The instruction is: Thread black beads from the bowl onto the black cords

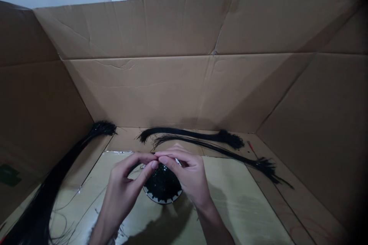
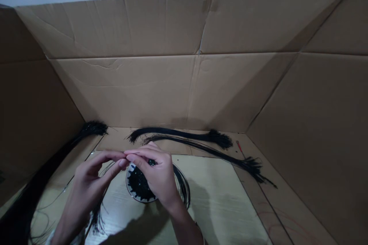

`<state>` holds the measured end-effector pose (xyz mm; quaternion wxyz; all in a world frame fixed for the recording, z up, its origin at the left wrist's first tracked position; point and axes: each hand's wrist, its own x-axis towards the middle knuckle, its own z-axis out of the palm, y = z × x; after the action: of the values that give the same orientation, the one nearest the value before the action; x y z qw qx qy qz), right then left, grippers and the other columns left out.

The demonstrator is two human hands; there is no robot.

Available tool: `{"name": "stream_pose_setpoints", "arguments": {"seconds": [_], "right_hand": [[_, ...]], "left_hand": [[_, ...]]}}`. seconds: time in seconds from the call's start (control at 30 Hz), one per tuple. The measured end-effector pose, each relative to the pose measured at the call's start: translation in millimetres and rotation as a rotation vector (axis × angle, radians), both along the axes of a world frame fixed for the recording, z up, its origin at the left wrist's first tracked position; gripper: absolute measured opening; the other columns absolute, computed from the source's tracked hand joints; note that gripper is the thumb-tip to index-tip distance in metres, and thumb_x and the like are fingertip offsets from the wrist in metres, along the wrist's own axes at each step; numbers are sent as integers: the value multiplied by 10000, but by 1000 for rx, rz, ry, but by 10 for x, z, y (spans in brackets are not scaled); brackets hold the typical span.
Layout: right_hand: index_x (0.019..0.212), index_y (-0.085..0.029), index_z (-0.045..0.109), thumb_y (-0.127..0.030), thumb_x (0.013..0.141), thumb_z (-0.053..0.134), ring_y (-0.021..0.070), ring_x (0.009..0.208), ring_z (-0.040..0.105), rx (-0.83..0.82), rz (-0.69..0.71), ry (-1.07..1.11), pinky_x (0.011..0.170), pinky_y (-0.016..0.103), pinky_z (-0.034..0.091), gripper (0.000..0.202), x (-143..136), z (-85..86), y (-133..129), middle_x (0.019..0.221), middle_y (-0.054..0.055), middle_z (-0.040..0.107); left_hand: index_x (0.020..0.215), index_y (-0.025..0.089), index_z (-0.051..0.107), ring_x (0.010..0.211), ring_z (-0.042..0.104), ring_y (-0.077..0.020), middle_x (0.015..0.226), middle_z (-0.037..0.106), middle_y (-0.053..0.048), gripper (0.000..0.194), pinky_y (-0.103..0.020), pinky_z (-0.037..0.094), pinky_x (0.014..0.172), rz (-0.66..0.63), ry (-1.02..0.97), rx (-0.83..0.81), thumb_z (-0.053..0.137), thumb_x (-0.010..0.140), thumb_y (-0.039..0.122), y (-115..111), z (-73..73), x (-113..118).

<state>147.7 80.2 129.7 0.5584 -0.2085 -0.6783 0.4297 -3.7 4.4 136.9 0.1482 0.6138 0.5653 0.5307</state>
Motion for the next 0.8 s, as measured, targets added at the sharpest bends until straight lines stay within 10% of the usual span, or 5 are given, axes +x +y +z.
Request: {"name": "stream_pose_setpoints", "arguments": {"seconds": [0.8], "right_hand": [[831, -271, 812, -283, 862, 766, 156, 679, 601, 3, -25, -136, 631, 299, 452, 57, 66, -44, 15, 743, 1, 754]], "left_hand": [[900, 232, 746, 820, 685, -142, 856, 749, 4, 102, -226, 511, 746, -89, -28, -100, 681, 919, 308, 14, 32, -74]]}}
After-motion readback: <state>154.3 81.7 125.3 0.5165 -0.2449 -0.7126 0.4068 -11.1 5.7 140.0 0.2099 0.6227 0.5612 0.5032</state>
